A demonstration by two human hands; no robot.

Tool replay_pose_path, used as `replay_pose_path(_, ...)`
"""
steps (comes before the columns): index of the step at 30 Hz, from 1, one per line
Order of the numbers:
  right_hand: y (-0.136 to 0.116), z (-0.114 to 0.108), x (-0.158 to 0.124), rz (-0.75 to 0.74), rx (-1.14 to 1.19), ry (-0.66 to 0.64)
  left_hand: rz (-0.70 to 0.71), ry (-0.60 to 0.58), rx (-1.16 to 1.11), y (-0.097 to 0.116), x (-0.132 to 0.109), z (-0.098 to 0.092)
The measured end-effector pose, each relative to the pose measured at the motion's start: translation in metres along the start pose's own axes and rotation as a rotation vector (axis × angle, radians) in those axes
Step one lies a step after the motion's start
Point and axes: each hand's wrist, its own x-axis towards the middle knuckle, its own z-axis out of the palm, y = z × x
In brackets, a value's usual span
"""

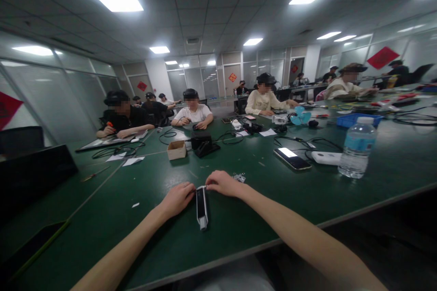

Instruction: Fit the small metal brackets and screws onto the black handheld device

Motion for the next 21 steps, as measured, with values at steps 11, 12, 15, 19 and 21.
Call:
replay_pose_path(11, 0.001, 0.007, 0.001, -0.042, -0.039, 0.012, 0.012, 0.012, -0.003, -0.004, 0.001, 0.004)
replay_pose_path(12, 0.001, 0.007, 0.001, -0.046, -0.048, 0.01, 0.013, 0.011, -0.001, -0.004, 0.001, 0.004)
replay_pose_path(15, 0.001, 0.006, 0.002, -0.053, -0.076, 0.007, 0.025, 0.022, 0.017, -0.004, 0.001, 0.005)
replay_pose_path(19, 0.006, -0.002, 0.001, -0.007, -0.155, 0.044, 0.039, 0.051, 0.033, -0.007, 0.002, 0.01)
replay_pose_path(21, 0.012, -0.009, -0.001, 0.044, -0.227, 0.049, 0.044, 0.054, 0.031, -0.008, 0.002, 0.012)
